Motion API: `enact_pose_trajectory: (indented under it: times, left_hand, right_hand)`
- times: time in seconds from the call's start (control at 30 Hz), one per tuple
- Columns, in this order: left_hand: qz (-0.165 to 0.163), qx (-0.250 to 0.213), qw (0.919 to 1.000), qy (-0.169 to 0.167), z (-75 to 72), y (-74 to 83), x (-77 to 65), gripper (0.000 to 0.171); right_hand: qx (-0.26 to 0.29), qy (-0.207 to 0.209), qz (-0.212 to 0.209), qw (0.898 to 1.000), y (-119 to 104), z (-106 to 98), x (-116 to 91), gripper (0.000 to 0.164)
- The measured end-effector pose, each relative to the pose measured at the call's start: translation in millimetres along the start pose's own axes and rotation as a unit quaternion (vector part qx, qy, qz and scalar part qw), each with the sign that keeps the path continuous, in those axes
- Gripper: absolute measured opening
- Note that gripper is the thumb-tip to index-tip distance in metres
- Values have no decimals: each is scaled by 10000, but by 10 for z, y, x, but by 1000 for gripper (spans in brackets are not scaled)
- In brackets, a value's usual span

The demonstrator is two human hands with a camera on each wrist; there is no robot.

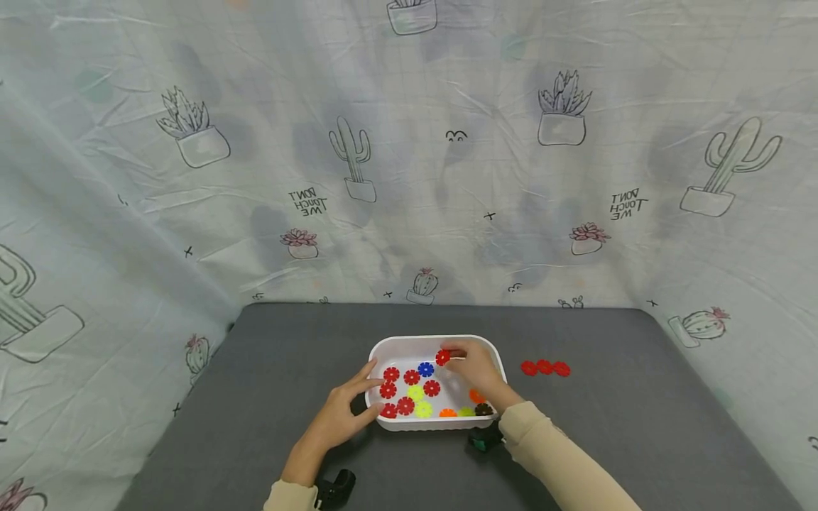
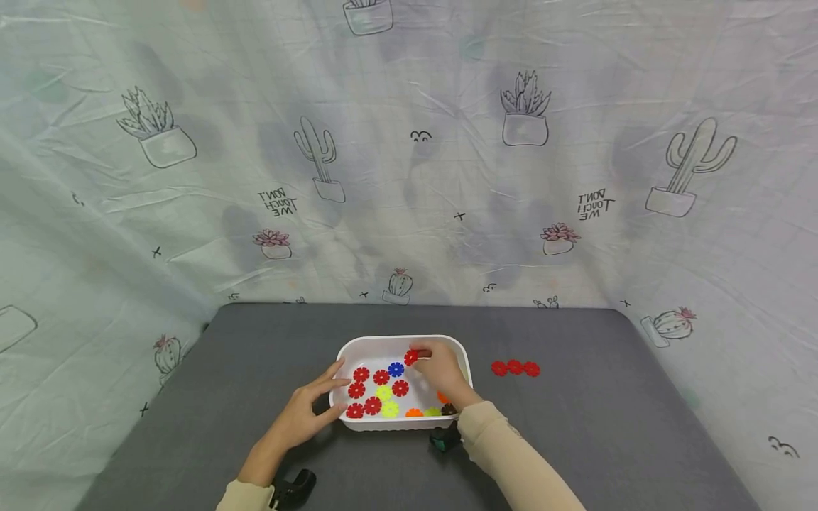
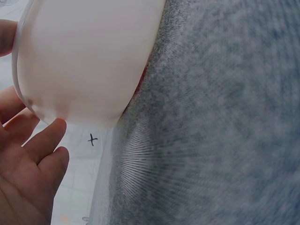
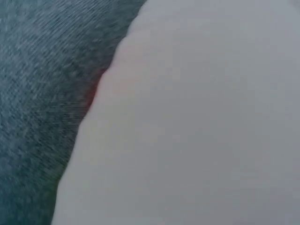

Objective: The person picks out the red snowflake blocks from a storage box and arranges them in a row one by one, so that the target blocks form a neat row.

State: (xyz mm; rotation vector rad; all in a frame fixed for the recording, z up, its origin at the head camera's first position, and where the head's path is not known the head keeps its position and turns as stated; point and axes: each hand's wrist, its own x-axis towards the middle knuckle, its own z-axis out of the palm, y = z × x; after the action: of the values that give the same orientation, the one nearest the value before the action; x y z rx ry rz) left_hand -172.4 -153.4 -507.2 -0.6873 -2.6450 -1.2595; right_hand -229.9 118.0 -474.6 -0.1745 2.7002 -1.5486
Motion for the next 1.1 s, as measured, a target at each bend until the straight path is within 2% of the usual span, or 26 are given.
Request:
enact_pose_trajectory:
  times: [0.17, 0.33, 0.53, 0.73, 0.87, 1.1]
  left_hand:
    - [123, 82, 9999, 39, -6, 2, 3, 44]
    - [91, 139, 9999, 11, -10, 7, 8, 43]
    - [71, 182, 9998, -12, -20, 27, 13, 42]
    - [23, 167, 9998, -77, -26, 52, 7, 43]
    - [-9, 159, 9998, -74, -20, 60, 8, 43]
    - [39, 169, 9998, -21, -14, 49, -7, 43]
  right_hand:
    - [351, 249, 135, 9990, -36, -159, -85, 34]
    - [528, 482, 160, 9973, 40, -365, -177, 33]
    - [1040, 807, 137, 9912, 167, -611, -318, 34]
    - [1597, 1357, 181, 9776, 393, -773, -512, 37]
    - [1783, 1787, 323, 9671, 587, -912, -589, 40]
    - [1904, 2405, 937, 9472, 894, -1233, -625, 44]
